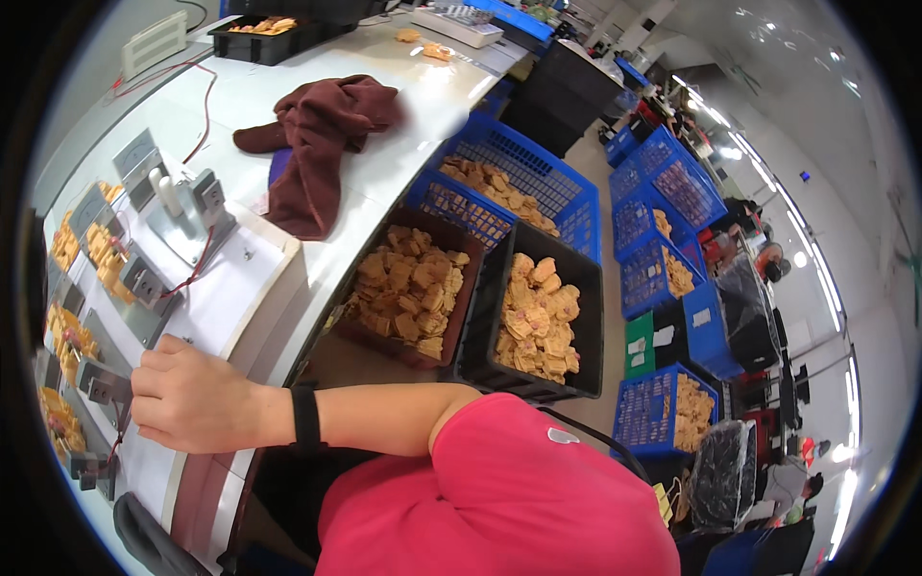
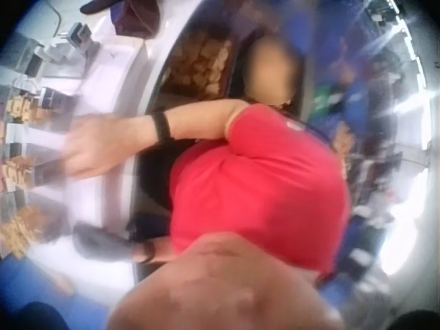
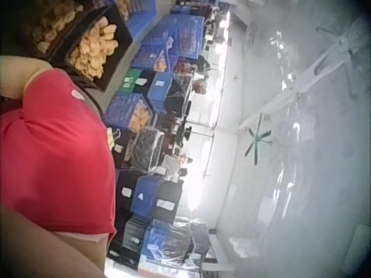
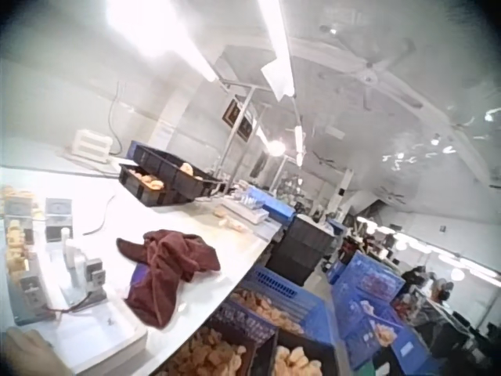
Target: The person places yellow plastic toy components into metal fixtures on a white board, then presses a button to activate the fixtures. They repeat this process for multiple components, removing them after activation and placing them into a blue bin. The person also adjusts the board and wipes it with a cloth during the process.
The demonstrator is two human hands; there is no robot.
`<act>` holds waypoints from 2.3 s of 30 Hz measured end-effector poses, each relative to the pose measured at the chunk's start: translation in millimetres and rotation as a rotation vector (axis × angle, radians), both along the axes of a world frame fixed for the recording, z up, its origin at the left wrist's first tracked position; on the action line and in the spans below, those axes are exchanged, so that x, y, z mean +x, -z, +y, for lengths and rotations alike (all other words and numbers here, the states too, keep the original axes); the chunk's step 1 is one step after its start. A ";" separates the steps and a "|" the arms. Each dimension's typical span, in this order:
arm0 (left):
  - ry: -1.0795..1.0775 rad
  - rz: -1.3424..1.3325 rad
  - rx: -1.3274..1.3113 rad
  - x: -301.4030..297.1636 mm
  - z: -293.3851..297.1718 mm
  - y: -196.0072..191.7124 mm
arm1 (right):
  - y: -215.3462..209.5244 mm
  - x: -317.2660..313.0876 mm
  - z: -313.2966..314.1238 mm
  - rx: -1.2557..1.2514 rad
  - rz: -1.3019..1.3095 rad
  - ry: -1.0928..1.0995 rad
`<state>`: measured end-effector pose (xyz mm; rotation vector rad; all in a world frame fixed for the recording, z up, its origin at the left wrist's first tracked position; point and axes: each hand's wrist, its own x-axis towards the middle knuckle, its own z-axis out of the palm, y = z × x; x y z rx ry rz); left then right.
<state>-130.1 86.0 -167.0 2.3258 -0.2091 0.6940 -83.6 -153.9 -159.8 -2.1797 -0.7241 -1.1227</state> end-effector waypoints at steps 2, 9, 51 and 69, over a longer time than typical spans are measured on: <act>-0.008 -0.029 0.026 -0.2 0.7 -0.2 | 1.4 0.4 1.5 0.001 -0.006 -0.001; -0.016 -0.017 -0.008 0.1 -9.2 -7.4 | 2.9 -0.6 0.9 0.010 -0.026 0.033; 0.025 -0.024 -0.073 4.2 -3.7 5.5 | 2.3 -1.4 -2.5 0.017 -0.020 0.035; -0.169 0.095 -0.142 -8.1 -18.3 -17.7 | -18.5 -3.2 1.3 -0.170 0.220 -0.050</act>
